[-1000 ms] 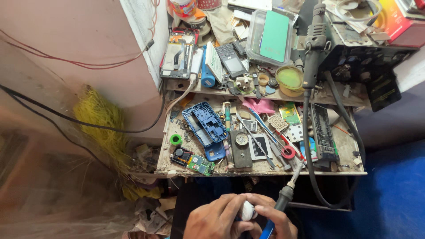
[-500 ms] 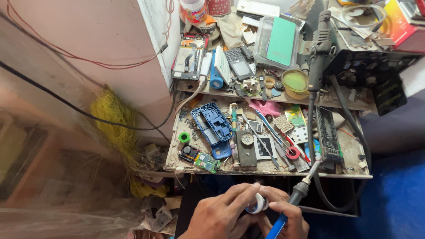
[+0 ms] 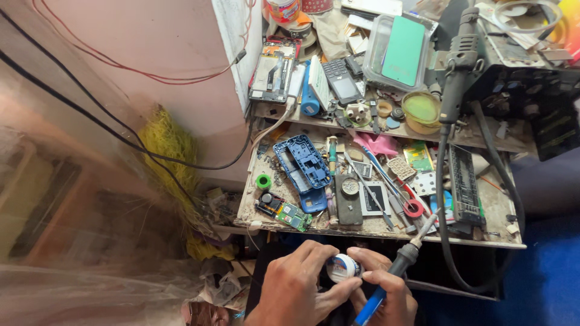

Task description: The person uses a soldering iron and tweezers to work on a small electronic component on a cluttered workbench. They apply flux from a small container and continue to solder the component while handling various tools and parts.

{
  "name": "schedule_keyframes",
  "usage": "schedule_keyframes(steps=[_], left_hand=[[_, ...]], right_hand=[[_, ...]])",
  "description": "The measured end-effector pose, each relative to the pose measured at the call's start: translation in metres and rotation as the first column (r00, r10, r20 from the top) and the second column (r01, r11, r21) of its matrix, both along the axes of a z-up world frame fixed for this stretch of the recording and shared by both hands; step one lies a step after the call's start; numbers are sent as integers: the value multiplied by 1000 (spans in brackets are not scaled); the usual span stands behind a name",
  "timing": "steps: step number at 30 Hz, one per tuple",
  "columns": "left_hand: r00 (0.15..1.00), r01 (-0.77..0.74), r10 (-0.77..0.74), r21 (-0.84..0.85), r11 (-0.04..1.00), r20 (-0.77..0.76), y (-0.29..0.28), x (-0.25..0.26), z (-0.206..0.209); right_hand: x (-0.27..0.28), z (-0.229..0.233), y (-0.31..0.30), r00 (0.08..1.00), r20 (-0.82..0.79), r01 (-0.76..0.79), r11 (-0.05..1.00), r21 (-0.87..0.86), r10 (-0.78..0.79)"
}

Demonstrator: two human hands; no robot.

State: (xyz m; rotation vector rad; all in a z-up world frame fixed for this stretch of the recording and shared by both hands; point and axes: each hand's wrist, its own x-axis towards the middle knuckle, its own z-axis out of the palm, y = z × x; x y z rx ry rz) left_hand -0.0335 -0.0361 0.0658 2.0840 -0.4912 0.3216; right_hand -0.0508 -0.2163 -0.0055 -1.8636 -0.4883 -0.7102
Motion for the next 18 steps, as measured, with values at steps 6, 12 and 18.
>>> schedule_keyframes(steps=[6,12,18], left_hand=[[996,-67,67,3,998,-59,7,-1,-3],[963,-252,249,-10,968,-98,40,2,13],[842,-438,537,508,742,-58,93,43,-1]], right_hand=[[7,3,2,999,21,-44,994,-97,46],[12,-1,-1,996,-49,-81,993,-86,77],[10,-12,-7,987,-161,-22,998,59,31]])
